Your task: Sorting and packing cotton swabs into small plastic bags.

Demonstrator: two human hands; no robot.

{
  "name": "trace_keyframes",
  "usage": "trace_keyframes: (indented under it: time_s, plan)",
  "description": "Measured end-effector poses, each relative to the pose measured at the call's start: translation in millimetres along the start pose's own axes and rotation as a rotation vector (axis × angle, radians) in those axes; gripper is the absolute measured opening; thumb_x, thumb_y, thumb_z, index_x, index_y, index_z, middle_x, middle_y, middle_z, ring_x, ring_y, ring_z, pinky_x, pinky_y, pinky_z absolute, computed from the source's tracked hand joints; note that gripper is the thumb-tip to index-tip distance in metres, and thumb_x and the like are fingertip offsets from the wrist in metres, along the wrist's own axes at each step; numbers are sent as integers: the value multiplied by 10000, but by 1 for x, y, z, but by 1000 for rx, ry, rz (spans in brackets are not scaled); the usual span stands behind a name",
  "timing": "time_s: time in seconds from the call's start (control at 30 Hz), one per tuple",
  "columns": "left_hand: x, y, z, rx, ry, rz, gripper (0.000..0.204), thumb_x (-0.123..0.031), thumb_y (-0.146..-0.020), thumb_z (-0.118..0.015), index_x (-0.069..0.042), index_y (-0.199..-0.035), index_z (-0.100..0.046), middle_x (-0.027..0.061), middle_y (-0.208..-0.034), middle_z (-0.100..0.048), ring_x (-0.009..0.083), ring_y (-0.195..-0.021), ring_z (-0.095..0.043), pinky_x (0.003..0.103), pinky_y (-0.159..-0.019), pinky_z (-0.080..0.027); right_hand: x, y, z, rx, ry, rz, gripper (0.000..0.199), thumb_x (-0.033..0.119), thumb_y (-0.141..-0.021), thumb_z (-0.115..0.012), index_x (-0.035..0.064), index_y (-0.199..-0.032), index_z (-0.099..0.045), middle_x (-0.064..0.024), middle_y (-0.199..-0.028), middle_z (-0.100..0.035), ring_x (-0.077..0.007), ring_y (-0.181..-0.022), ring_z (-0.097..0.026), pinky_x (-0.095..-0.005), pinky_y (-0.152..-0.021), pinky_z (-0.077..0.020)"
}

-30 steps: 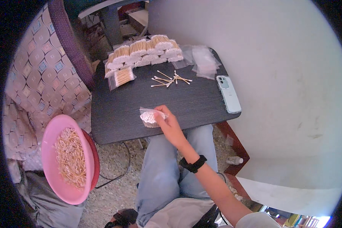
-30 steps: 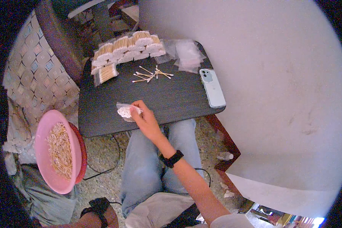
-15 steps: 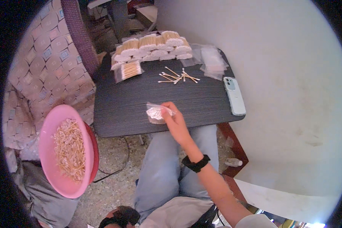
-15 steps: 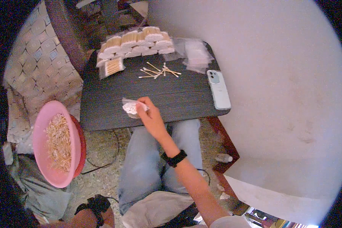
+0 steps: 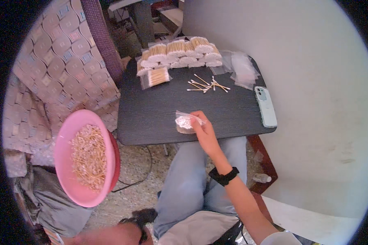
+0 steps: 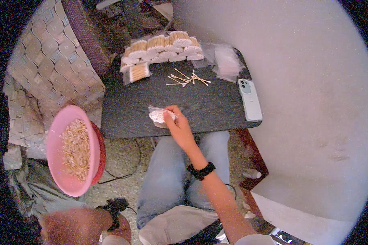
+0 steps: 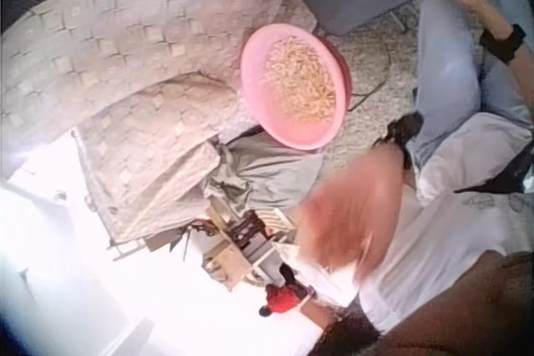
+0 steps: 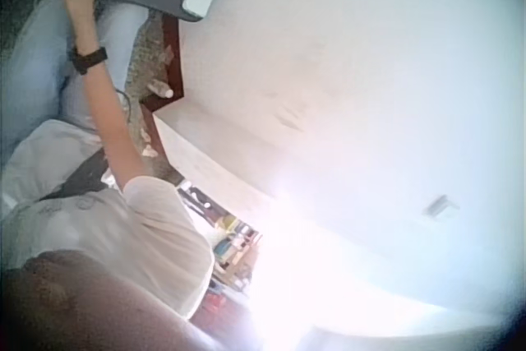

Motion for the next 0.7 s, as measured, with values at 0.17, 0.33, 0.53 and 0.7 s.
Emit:
trace_keyframes:
  time_s: [0.17, 0.33, 0.53, 0.7]
  plan:
    - [93, 129, 12, 785, -641, 651, 670, -210, -702, -786, -25, -1249, -446, 190, -1234, -480, 339, -1113, -486, 429, -967, -381, -1, -1, 5, -5, -13, 100, 205, 217, -971, -499, 25, -1034, -533, -3, -888, -574, -63, -830, -492, -228, -722, -422]
    - [129, 221, 11, 898, -224, 1222, 939, -286, -731, -787, -14, -1435, -228, 203, -1391, -389, 310, -1234, -458, 387, -1038, -353, -7, -6, 5, 24, -143, 96, 245, 249, -979, -487, 30, -1054, -570, -44, -1057, -578, -104, -949, -525, -247, -814, -439]
    - [163, 241, 14, 762, -363, 1453, 492, -315, -901, -604, 3, -1261, -501, 121, -1091, -618, 267, -1100, -537, 398, -915, -417, 5, 2, 34, -296, -502, 95, 367, 262, -1000, -410, 9, -1263, -452, -139, -1253, -532, -225, -1195, -493, -339, -1034, -374]
    - [189, 249, 48, 1079, -819, 870, 503, -352, -933, -491, -9, -1301, -467, 97, -1065, -580, 293, -1023, -496, 432, -963, -321, 177, 78, -10, 578, -1401, -372, 432, 320, -991, -405, -5, -1275, -429, -182, -1320, -483, -362, -1266, -417, -457, -1092, -288]
Point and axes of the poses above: each hand's wrist, its own y-axis away from the middle knuckle, its own z-axis out of the back of the hand, x = y × z, the point moved 2 cm from there along -y, towards the middle knuckle
